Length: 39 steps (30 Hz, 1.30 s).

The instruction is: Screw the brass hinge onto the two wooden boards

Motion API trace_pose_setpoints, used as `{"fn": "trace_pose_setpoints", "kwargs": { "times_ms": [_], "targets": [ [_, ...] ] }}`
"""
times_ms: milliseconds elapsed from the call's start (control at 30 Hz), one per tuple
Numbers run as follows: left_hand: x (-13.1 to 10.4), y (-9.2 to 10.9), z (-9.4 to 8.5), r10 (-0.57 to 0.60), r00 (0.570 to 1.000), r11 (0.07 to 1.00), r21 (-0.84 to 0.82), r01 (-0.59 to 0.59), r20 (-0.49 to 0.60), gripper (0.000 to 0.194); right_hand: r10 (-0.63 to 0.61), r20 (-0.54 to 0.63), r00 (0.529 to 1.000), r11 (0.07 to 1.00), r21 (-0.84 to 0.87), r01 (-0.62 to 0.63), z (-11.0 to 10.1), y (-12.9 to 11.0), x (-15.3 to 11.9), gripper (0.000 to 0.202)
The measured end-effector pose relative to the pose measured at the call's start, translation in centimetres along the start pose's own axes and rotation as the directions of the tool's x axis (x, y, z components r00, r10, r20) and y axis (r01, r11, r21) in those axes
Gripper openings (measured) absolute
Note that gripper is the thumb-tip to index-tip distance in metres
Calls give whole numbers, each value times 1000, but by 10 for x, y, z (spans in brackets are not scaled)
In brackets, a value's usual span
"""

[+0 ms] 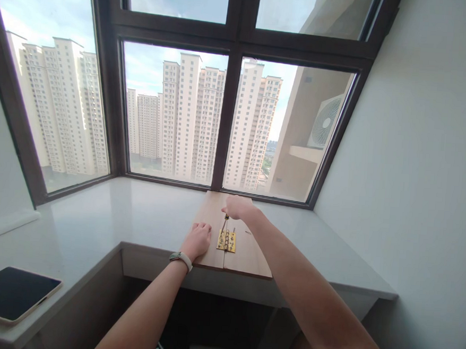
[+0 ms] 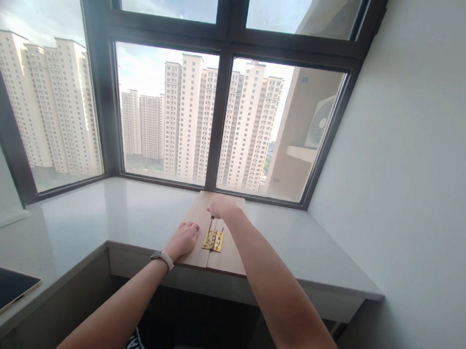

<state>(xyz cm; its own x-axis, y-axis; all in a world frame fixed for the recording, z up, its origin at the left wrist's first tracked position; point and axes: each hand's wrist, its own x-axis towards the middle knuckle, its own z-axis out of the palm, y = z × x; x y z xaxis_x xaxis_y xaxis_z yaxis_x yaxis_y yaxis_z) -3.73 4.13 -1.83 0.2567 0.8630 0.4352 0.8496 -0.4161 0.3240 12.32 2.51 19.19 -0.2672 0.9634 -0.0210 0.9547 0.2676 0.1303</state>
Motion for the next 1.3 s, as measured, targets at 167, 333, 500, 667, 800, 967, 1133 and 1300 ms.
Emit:
{"fn": "trace_pose_setpoints", "kwargs": {
  "times_ms": [167,333,500,667,800,967,1133,1300],
  "targets": [
    [1,0,-1,-3,1000,1000,4,3,9,32,-71,-11,997,997,-16,71,2,-1,2,32],
    [1,1,-2,-8,1000,1000,5,8,11,34,-94,-23,995,996,3,95,3,3,2,20],
    [0,4,-4,-19,1000,1000,18,18,24,34,25,-63,998,999,32,-23,3,4,0,39],
    [0,5,-5,-16,1000,1000,25,16,21,35,25,-13,1000,1000,4,-25,1,2,-1,42],
    [-1,5,-7,-17,999,1000,22,17,27,35,-39,-2,999,999,-23,39,-2,-1,0,33],
    [-1,7,-8,-29,999,999,26,28,33,36,-88,-12,996,996,-28,87,-3,-1,-1,21],
    [-1,4,-5,-11,1000,1000,14,11,10,35,3,-50,999,999,47,0,-1,3,-4,37],
    [0,1,-2,-3,1000,1000,12,3,-7,34,33,-37,999,999,35,-31,3,3,0,47]
  ]
}}
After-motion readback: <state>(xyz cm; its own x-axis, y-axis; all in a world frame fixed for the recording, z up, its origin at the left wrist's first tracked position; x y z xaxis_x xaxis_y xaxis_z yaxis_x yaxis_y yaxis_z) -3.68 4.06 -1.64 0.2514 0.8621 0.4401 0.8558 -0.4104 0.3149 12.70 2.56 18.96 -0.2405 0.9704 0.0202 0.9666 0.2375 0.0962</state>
